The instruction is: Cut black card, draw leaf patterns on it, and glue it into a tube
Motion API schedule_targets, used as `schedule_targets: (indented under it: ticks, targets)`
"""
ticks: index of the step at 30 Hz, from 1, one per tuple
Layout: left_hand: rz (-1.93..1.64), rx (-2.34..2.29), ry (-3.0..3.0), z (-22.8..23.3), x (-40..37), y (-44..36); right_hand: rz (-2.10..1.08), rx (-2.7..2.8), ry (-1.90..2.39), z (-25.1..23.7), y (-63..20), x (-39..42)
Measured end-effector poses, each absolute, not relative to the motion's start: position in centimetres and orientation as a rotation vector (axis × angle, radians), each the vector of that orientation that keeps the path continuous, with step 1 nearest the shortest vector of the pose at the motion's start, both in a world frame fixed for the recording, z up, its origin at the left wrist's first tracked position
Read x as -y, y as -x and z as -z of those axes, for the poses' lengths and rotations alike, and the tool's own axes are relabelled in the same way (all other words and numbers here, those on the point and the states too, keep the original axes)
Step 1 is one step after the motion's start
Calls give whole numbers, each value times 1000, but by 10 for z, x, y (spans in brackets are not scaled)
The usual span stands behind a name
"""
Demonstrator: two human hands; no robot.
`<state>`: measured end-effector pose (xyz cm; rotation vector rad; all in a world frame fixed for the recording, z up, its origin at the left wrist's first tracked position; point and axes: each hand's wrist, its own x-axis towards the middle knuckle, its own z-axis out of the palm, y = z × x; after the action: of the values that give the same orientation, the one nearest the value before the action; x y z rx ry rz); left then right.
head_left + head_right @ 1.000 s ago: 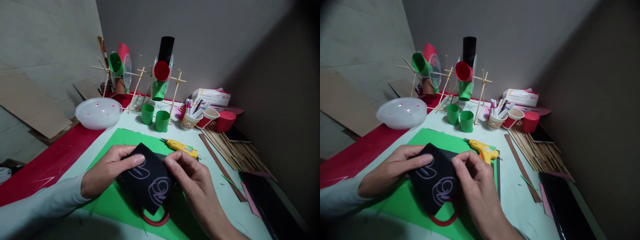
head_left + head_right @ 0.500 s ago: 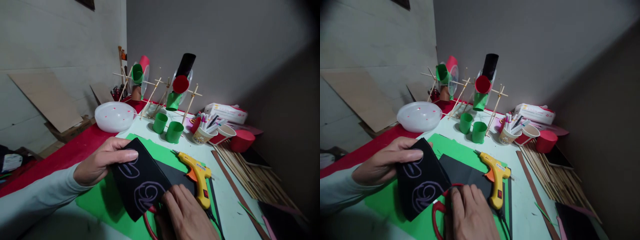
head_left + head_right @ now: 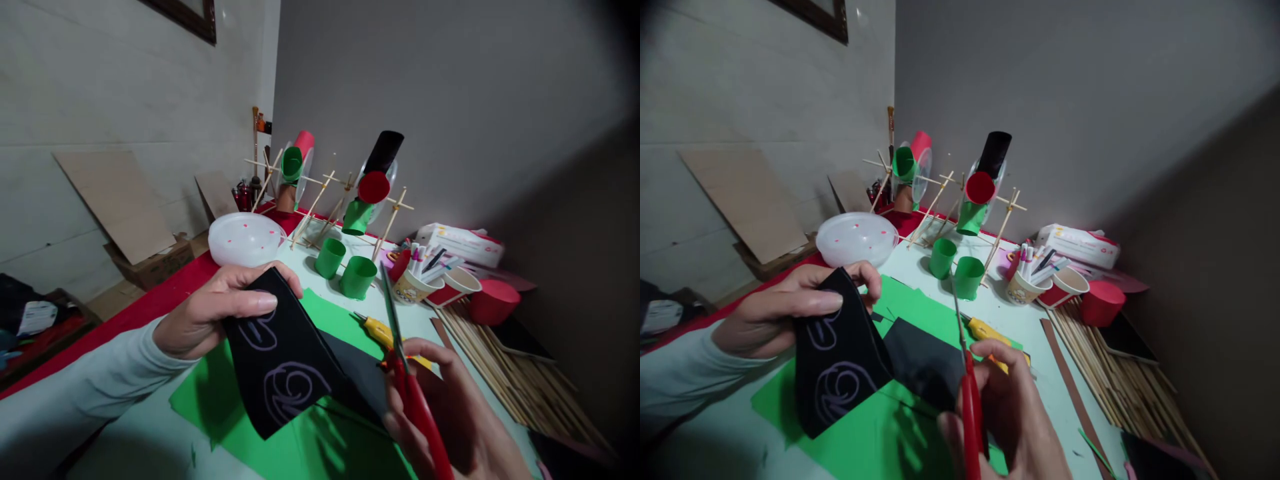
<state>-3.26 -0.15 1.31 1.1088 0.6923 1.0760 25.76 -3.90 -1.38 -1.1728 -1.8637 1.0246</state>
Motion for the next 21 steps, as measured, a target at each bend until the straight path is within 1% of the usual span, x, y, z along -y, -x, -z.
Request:
schedule_targets:
  ticks: [4, 8, 11, 16, 21]
  targets:
    - [-1004, -667, -1098, -14, 0, 31, -1277, 1798, 1160, 9, -260, 37]
    - [-992, -668, -1089, -15, -2, 28, -1483, 1844, 1206, 5, -257, 40]
    - [-966, -646, -1096, -14, -2, 27, -1432, 1912, 1252, 0, -256, 40]
    - [-968, -714, -1118, -12, 0, 27, -1244, 2132, 1148, 4, -257, 40]
    - [-991, -800, -1072, -11, 2, 25, -1161, 2161, 1156, 4, -255, 42]
